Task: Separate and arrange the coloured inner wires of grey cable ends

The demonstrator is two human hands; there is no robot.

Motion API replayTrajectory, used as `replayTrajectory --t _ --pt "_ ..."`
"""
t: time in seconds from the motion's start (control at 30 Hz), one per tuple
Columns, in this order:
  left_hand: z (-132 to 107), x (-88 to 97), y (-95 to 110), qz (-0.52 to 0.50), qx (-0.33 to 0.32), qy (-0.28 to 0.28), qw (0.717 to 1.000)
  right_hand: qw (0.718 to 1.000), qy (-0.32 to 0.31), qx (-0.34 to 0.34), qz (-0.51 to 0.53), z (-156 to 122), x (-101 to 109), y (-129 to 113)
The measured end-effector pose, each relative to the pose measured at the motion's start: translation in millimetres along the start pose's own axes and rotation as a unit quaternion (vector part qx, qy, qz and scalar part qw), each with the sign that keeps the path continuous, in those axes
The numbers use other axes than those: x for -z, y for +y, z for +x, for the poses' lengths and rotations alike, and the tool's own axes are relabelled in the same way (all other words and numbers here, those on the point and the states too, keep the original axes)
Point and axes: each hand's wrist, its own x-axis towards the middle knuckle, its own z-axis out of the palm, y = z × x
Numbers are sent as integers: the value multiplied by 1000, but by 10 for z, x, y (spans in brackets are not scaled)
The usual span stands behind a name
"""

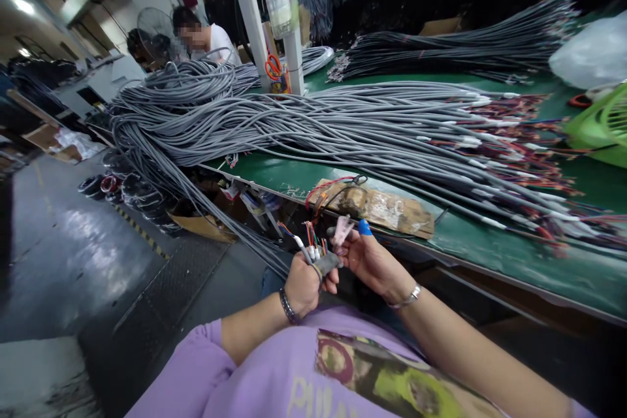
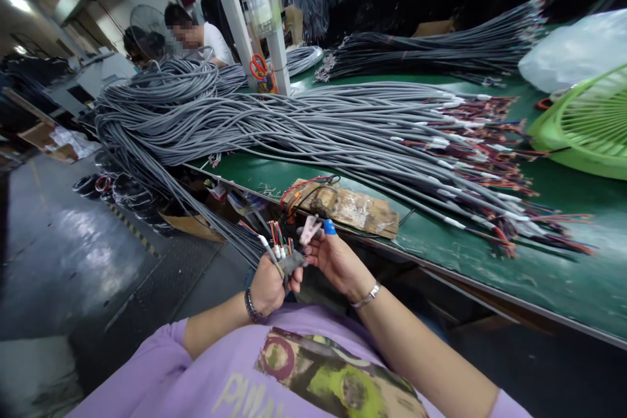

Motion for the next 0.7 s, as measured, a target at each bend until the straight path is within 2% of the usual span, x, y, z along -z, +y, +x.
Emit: replayTrajectory --t 0.17,0.37,0.5,0.7 --pt "-49 67 -46 9 3 7 1000 996 -25 -57 -66 -163 94 -46" --pt "-51 100 -93 37 -3 4 999 987 -18 -73 -144 -272 51 -81" --pt "-49 103 -123 43 -6 -8 999 979 4 -61 -195 -273 0 -99" --pt "-62 104 -133 74 -6 -19 997 966 6 -6 -260 -276 -88 -123"
